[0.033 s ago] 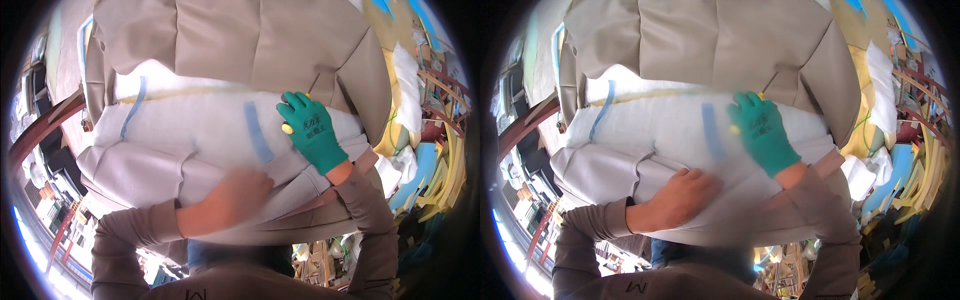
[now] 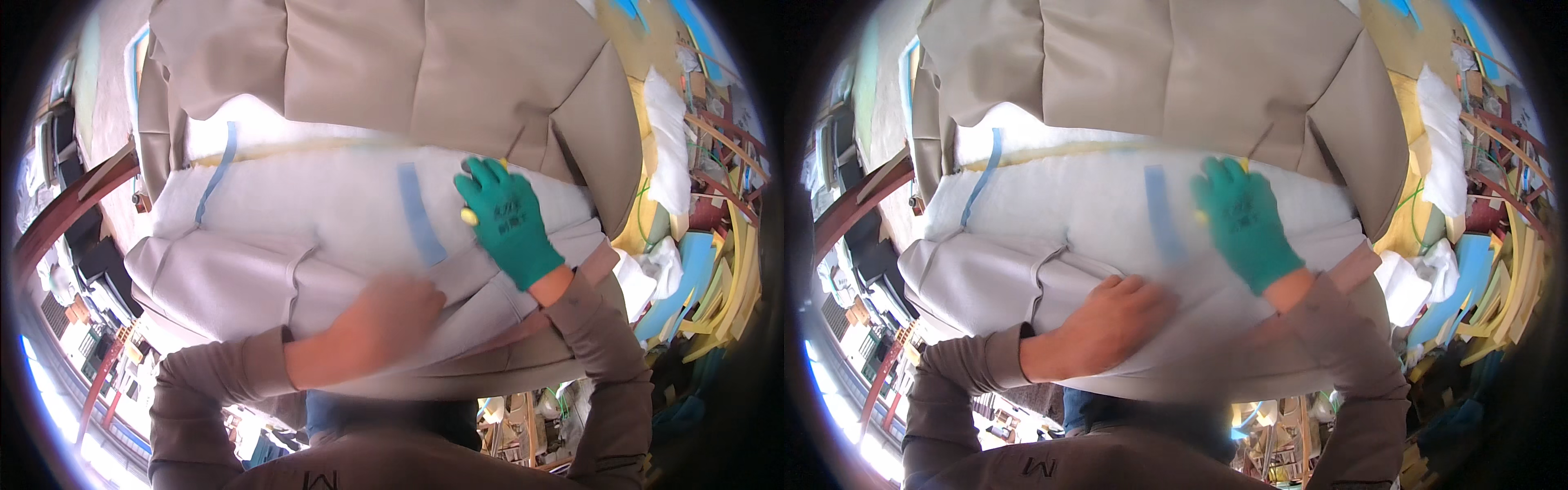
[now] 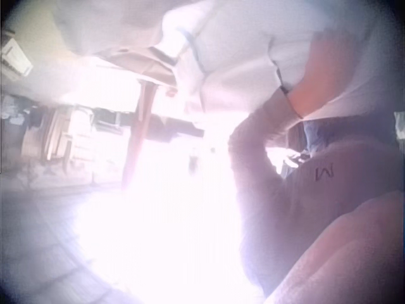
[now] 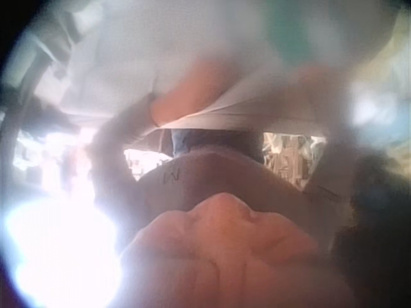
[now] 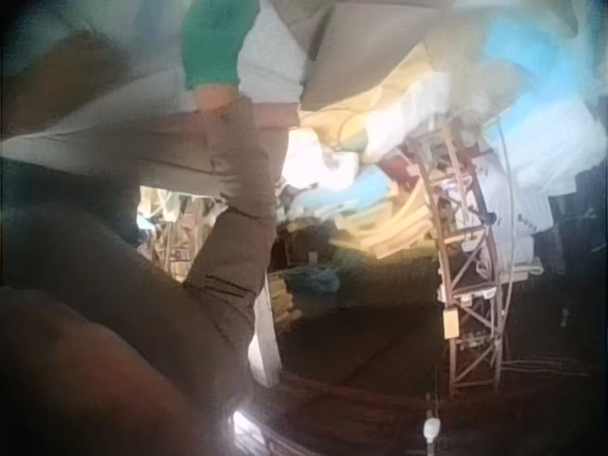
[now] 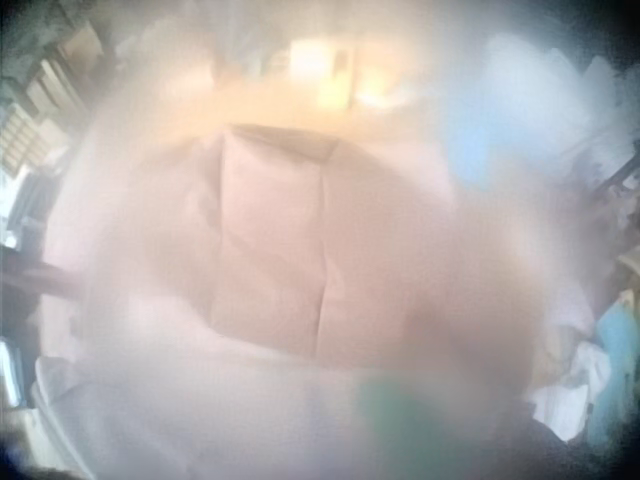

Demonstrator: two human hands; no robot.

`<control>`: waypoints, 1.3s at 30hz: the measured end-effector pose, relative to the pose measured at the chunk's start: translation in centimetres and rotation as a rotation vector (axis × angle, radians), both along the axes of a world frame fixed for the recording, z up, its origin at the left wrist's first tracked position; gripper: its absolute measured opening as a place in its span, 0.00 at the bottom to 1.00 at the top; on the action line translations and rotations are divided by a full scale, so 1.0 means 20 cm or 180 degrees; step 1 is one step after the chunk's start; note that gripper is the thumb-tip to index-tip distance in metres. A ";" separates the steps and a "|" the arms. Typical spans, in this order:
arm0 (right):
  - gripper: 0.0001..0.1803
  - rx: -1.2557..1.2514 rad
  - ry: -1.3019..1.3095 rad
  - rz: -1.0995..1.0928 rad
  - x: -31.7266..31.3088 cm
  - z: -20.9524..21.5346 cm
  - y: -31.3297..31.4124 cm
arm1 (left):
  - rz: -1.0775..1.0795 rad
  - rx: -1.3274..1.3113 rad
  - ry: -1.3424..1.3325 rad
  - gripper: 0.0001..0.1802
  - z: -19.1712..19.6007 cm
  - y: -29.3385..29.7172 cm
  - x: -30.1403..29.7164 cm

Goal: The person fits a beige fabric cover over a chair, smoothing and tucking the material around the seat and back. They then use a yellow-handled screwdriver to staple the fabric to the underside of the chair, working along the edges to secure the cover.

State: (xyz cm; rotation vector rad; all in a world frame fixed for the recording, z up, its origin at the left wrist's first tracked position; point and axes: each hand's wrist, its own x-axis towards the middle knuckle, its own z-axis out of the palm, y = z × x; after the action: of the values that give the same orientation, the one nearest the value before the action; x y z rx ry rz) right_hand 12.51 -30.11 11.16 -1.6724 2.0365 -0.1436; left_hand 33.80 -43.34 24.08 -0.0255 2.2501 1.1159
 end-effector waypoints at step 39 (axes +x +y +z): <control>0.20 -0.0623 -0.1190 -0.1242 -0.06 0.23 0.45 | 0.0160 -0.0228 -0.1452 0.39 -0.84 -0.08 -0.68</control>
State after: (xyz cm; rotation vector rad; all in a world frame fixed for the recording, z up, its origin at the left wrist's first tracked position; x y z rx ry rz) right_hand 11.26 -21.07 15.77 -1.2146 2.0740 -0.7502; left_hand 20.19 -45.02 7.28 -0.3338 1.8850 0.9414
